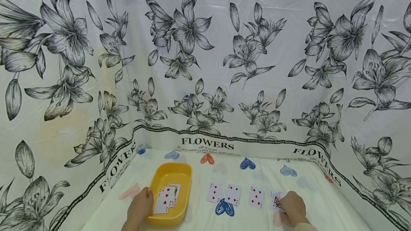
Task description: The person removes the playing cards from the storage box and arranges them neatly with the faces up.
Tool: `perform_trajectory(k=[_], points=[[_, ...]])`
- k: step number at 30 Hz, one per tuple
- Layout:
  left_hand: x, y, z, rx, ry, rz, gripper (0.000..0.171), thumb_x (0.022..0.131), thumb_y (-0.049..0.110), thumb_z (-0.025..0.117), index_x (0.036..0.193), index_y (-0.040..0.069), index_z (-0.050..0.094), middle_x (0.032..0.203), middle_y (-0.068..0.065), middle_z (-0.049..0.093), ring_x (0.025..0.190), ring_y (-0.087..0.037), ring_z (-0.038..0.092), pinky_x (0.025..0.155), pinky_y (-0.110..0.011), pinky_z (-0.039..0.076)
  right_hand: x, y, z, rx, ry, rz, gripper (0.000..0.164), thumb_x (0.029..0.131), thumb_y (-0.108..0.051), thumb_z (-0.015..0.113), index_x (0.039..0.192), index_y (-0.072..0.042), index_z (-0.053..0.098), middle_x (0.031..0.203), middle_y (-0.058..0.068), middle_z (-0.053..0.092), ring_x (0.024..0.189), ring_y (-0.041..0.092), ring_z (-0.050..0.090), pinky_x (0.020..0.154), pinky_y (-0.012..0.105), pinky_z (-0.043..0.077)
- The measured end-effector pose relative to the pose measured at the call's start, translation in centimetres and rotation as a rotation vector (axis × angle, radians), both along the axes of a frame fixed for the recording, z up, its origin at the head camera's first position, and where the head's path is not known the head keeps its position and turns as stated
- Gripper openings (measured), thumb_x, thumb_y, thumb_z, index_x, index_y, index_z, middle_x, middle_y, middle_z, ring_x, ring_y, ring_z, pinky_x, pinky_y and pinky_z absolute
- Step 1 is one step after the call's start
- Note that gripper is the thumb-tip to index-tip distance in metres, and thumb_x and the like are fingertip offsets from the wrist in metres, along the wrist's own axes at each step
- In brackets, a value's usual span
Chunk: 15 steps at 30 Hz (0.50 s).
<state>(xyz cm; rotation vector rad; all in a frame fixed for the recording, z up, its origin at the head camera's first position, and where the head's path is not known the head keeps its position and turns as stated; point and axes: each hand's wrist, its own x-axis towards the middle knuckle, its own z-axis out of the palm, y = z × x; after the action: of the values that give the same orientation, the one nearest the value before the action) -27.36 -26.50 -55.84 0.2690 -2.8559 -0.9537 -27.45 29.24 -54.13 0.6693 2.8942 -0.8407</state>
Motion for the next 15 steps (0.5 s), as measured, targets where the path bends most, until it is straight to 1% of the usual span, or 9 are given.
perform_trajectory(k=[6,11,14,15], points=[[0.00,0.04,0.06,-0.004,0.000,0.004,0.038,0.104,0.019,0.046,0.120,-0.013,0.057,0.097,-0.020,0.067,0.072,-0.023,0.057,0.071,-0.048,0.053,0.37,-0.50,0.26,0.009,0.016,-0.010,0.020,0.084,-0.008,0.066,0.081,0.010,0.058,0.072,0.016,0.059,0.069,0.028,0.060,0.064,0.037,0.052],[-0.21,0.18,0.06,0.011,-0.033,0.024,0.039,0.104,0.018,0.046,0.124,-0.014,0.056,0.100,-0.021,0.067,0.073,-0.022,0.057,0.074,-0.048,0.054,0.16,-0.31,0.22,-0.034,0.006,-0.025,0.027,0.082,-0.013,0.073,0.081,0.009,0.058,0.073,0.016,0.059,0.070,0.028,0.060,0.067,0.038,0.053],[-0.24,0.09,0.09,0.017,-0.046,0.029,0.041,0.105,0.019,0.047,0.125,-0.015,0.055,0.102,-0.023,0.067,0.074,-0.023,0.057,0.075,-0.049,0.054,0.01,-0.14,0.43,-0.043,0.008,-0.011,0.031,0.082,-0.018,0.076,0.081,0.008,0.058,0.073,0.015,0.060,0.070,0.028,0.060,0.069,0.039,0.052],[-0.25,0.09,0.10,0.017,-0.049,0.030,0.041,0.105,0.019,0.046,0.126,-0.015,0.055,0.103,-0.023,0.067,0.074,-0.023,0.057,0.076,-0.049,0.054,-0.04,-0.13,0.52,-0.046,0.015,-0.009,0.031,0.081,-0.018,0.075,0.081,0.008,0.059,0.073,0.015,0.060,0.070,0.028,0.060,0.069,0.039,0.052]])
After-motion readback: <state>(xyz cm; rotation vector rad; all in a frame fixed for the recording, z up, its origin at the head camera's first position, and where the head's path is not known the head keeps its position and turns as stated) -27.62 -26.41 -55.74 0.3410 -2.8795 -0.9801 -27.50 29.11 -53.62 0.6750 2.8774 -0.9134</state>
